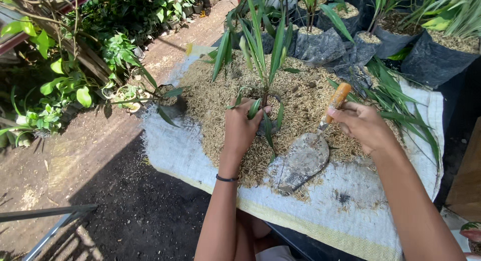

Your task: The person places a small plant into a black plastic nursery bag and uses a hand trowel to add rice husk substrate around the base. The person adjusts the plant's position and continues to fill the bag with substrate, pressing it down gently to secure the plant.

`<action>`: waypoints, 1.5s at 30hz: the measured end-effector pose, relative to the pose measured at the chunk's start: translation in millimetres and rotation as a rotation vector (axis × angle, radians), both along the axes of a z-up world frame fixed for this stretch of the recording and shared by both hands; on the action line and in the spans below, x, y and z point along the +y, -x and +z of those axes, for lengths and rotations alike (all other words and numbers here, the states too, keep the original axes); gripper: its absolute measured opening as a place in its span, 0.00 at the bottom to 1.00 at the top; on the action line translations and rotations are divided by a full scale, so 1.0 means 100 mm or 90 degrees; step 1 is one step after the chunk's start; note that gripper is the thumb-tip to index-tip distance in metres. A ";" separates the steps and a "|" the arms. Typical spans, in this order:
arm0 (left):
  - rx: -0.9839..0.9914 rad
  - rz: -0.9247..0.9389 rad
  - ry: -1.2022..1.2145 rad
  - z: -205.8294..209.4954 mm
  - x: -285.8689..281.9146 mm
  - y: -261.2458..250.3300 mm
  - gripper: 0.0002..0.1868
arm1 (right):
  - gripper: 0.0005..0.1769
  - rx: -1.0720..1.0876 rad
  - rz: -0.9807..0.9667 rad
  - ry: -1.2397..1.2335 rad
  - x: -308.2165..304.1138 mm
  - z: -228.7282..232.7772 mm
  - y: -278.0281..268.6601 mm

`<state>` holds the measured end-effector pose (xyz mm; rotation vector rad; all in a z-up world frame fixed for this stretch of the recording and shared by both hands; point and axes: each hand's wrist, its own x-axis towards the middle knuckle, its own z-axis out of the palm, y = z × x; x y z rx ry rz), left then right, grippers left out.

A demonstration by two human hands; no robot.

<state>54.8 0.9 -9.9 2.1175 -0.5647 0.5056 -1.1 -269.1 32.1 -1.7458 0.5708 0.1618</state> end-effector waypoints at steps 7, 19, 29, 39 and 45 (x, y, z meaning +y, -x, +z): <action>0.000 0.005 0.001 0.00 0.00 -0.01 0.17 | 0.30 -0.123 0.070 -0.069 -0.08 0.28 0.15; -0.016 0.013 -0.002 -0.02 0.09 -0.01 0.15 | 0.13 -0.458 -0.066 0.088 -0.15 0.12 -0.39; -0.020 0.006 0.000 -0.11 0.05 -0.04 0.07 | 0.16 -0.470 -0.044 0.079 -0.32 0.03 -0.31; 0.051 -0.016 0.043 0.01 0.05 0.01 0.11 | 0.17 -0.419 -0.173 -0.088 -0.42 -0.31 -0.51; 0.100 -0.025 0.073 0.09 0.07 0.06 0.06 | 0.14 -0.515 -0.216 -0.157 -0.37 -0.22 -0.42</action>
